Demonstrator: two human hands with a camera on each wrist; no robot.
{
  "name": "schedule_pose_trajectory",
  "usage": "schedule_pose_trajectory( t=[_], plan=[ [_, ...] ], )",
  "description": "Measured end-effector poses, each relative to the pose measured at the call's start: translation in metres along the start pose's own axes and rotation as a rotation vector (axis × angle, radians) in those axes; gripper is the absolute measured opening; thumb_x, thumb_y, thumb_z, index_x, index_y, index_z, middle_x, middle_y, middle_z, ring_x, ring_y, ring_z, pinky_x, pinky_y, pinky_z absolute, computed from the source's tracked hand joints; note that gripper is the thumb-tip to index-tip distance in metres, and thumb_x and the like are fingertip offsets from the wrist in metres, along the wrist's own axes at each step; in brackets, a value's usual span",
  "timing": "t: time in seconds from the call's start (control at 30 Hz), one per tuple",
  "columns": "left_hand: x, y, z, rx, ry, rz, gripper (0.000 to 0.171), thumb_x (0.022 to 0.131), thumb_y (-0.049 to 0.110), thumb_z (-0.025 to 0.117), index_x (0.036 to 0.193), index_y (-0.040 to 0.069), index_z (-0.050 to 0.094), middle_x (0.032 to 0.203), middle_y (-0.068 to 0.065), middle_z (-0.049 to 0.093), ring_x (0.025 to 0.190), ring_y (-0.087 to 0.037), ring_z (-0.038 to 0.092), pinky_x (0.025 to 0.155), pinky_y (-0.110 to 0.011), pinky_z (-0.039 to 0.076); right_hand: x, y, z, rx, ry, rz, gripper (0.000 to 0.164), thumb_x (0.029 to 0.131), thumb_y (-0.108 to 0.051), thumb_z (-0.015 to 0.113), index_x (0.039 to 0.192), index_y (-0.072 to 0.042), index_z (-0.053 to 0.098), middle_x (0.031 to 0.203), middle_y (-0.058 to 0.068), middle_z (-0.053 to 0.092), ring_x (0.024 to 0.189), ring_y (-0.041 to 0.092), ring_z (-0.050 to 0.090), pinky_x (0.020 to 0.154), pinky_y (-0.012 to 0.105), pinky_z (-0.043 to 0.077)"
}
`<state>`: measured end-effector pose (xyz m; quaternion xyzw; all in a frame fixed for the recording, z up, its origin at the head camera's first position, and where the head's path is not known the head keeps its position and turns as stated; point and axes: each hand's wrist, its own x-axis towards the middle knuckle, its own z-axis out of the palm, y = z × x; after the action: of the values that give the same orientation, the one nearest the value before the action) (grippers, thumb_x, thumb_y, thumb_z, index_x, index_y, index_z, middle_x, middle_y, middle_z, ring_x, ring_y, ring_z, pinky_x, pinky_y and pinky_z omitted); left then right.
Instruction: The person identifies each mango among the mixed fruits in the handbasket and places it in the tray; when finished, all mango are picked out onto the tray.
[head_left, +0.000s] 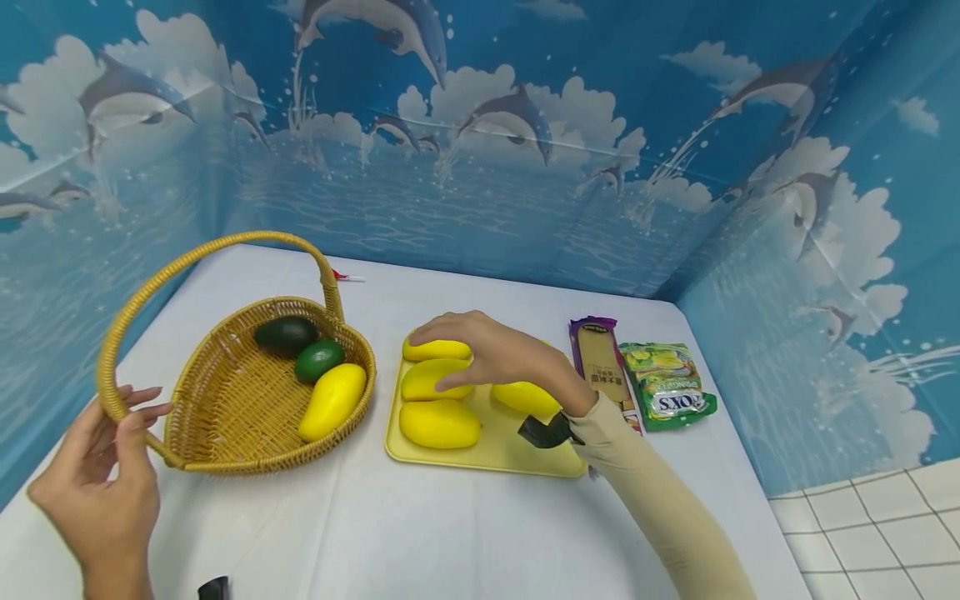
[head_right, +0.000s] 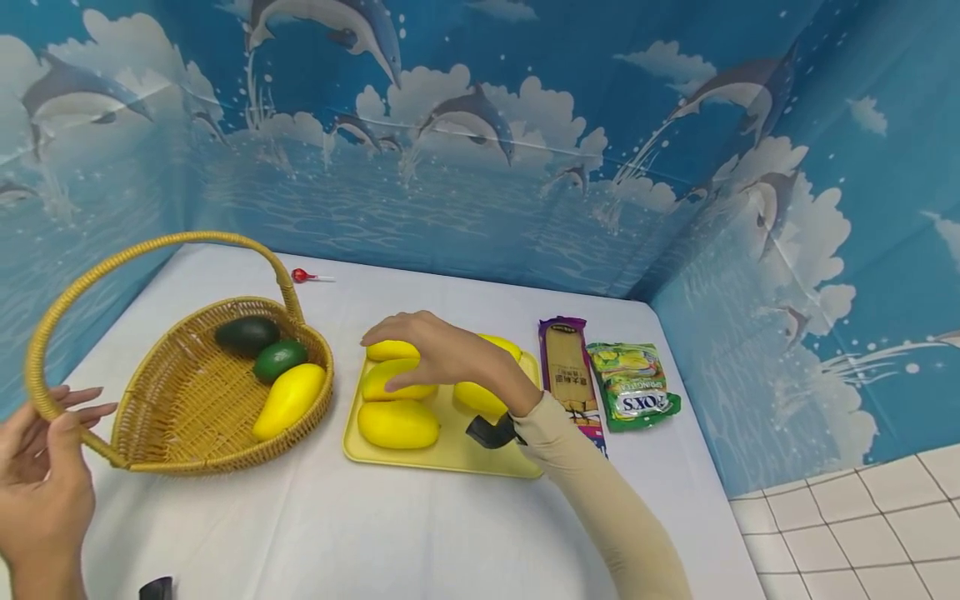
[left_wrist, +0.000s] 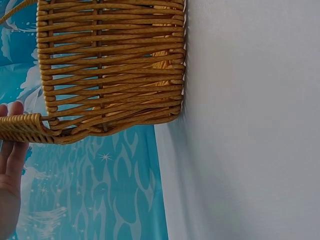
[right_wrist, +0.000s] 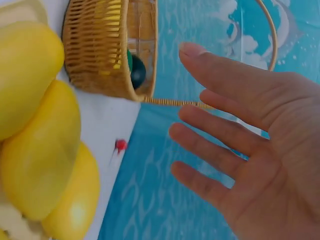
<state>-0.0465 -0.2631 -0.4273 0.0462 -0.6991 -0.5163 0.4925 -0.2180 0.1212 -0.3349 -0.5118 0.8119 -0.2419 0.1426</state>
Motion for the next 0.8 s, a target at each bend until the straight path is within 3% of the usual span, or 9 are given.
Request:
schedule_pose_trajectory(
  t=[0.13, 0.33, 0.63, 0.8],
  plan=[
    [-0.001, -0.001, 0.002, 0.019, -0.006, -0.006, 0.024, 0.102, -0.003, 0.068, 0.126, -0.009, 0.073, 0.116, -0.005, 0.080, 0.095, -0.002, 0.077, 0.088, -0.010, 0.058, 0.029, -0.005, -0.002, 0.027, -0.091, -0.062, 0.060, 0.095, -0.019, 0.086, 0.148, -0.005, 0.063, 0.150, 0.010, 0.065, 0.143, 0.025, 0.058, 0.122, 0.038, 0.046],
    [-0.001, -0.003, 0.001, 0.017, -0.004, 0.002, 0.024, 0.102, -0.003, 0.068, 0.125, -0.009, 0.074, 0.116, -0.006, 0.080, 0.095, -0.002, 0.077, 0.087, -0.010, 0.058, 0.077, -0.008, -0.001, 0.085, -0.229, -0.082, 0.059, 0.094, -0.011, 0.085, 0.148, 0.001, 0.063, 0.150, 0.015, 0.065, 0.142, 0.022, 0.059, 0.119, 0.030, 0.048],
    [-0.001, -0.002, 0.000, 0.057, -0.010, -0.001, 0.025, 0.103, -0.002, 0.068, 0.127, -0.007, 0.074, 0.118, -0.005, 0.080, 0.097, 0.000, 0.077, 0.085, -0.008, 0.057, 0.138, -0.014, 0.012, 0.249, -0.408, -0.097, 0.058, 0.090, 0.002, 0.085, 0.143, 0.006, 0.065, 0.147, 0.019, 0.066, 0.137, 0.027, 0.063, 0.116, 0.030, 0.052],
    [-0.001, -0.001, -0.001, 0.060, -0.006, -0.002, 0.025, 0.103, -0.002, 0.068, 0.128, -0.006, 0.074, 0.118, -0.006, 0.080, 0.097, 0.000, 0.077, 0.087, -0.009, 0.057, 0.168, -0.017, 0.026, 0.351, -0.526, -0.059, 0.059, 0.089, 0.008, 0.082, 0.144, 0.008, 0.062, 0.149, 0.021, 0.063, 0.139, 0.025, 0.061, 0.118, 0.031, 0.050]
  ],
)
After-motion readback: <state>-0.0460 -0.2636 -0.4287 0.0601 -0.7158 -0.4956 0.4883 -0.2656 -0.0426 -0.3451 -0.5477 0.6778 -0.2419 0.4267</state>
